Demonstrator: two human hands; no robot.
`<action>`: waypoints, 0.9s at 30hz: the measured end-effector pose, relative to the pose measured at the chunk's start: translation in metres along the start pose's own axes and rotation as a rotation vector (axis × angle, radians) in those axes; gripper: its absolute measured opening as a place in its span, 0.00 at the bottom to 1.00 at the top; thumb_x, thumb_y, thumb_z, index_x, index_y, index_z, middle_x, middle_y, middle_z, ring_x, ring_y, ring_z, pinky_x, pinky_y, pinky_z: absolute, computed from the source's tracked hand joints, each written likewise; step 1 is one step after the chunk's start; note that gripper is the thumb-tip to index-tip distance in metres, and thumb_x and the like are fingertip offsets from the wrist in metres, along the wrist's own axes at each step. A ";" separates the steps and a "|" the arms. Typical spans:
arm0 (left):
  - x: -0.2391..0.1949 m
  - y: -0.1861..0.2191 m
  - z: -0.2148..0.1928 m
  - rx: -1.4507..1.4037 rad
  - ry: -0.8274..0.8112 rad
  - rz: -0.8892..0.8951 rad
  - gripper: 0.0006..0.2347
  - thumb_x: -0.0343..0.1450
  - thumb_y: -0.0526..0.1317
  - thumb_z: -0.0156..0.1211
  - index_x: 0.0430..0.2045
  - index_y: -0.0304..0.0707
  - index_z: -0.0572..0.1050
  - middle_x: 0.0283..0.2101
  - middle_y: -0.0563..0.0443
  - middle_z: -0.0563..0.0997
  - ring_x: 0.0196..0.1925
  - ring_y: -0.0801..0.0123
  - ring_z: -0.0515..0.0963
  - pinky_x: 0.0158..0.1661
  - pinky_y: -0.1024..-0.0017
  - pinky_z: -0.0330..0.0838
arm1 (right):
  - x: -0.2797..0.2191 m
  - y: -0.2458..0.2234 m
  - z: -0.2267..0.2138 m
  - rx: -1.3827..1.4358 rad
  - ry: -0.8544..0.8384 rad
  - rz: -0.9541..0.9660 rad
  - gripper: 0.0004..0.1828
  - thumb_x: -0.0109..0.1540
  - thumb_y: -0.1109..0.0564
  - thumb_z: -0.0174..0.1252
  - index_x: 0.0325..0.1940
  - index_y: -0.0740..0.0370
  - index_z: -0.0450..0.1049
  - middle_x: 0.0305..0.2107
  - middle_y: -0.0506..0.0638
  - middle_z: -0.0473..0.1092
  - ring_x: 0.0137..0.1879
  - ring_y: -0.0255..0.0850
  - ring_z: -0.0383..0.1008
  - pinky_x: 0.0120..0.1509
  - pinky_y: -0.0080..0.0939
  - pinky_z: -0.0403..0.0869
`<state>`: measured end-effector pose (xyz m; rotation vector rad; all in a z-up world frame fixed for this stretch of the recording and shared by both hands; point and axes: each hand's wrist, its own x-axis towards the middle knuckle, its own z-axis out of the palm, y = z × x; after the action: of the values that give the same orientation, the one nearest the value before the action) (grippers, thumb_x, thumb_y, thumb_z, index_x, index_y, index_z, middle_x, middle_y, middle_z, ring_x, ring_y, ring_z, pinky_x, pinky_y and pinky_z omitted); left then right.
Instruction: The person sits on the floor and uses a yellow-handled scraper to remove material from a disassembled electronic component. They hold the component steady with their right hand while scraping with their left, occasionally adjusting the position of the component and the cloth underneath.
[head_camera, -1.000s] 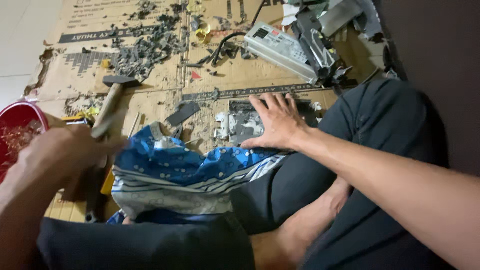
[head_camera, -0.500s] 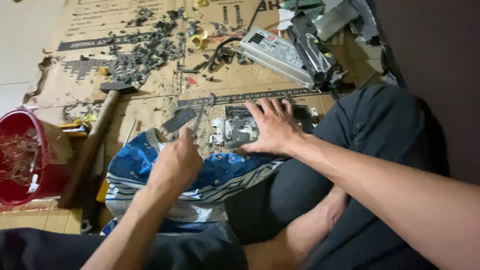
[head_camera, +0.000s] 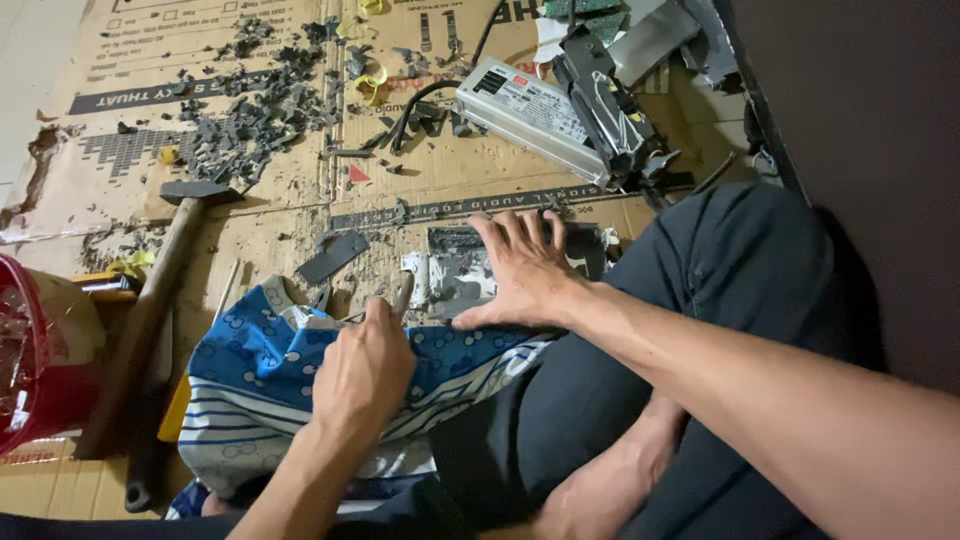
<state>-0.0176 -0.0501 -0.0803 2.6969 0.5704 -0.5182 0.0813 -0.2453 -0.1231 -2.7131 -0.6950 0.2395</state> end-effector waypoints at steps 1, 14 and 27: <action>-0.002 0.005 -0.007 -0.001 0.003 -0.003 0.15 0.77 0.52 0.35 0.43 0.46 0.68 0.39 0.28 0.81 0.49 0.31 0.81 0.48 0.40 0.75 | 0.001 -0.002 -0.001 0.000 0.001 -0.005 0.70 0.41 0.17 0.69 0.73 0.54 0.48 0.54 0.57 0.57 0.66 0.58 0.55 0.72 0.74 0.41; -0.009 0.001 0.003 -0.019 0.041 -0.084 0.19 0.77 0.58 0.38 0.42 0.50 0.75 0.43 0.33 0.82 0.53 0.34 0.79 0.50 0.43 0.76 | -0.006 -0.014 -0.016 -0.077 -0.054 -0.017 0.68 0.40 0.15 0.66 0.72 0.51 0.52 0.55 0.56 0.60 0.67 0.56 0.55 0.69 0.69 0.49; -0.021 0.005 0.015 -0.002 0.023 -0.061 0.15 0.78 0.48 0.35 0.46 0.40 0.68 0.45 0.30 0.80 0.55 0.30 0.78 0.51 0.41 0.75 | -0.012 -0.016 -0.017 -0.091 -0.052 0.013 0.71 0.37 0.10 0.62 0.72 0.52 0.53 0.52 0.55 0.60 0.64 0.55 0.57 0.67 0.65 0.51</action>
<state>-0.0372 -0.0667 -0.0841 2.6944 0.6601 -0.5033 0.0679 -0.2425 -0.1002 -2.8078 -0.7199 0.2898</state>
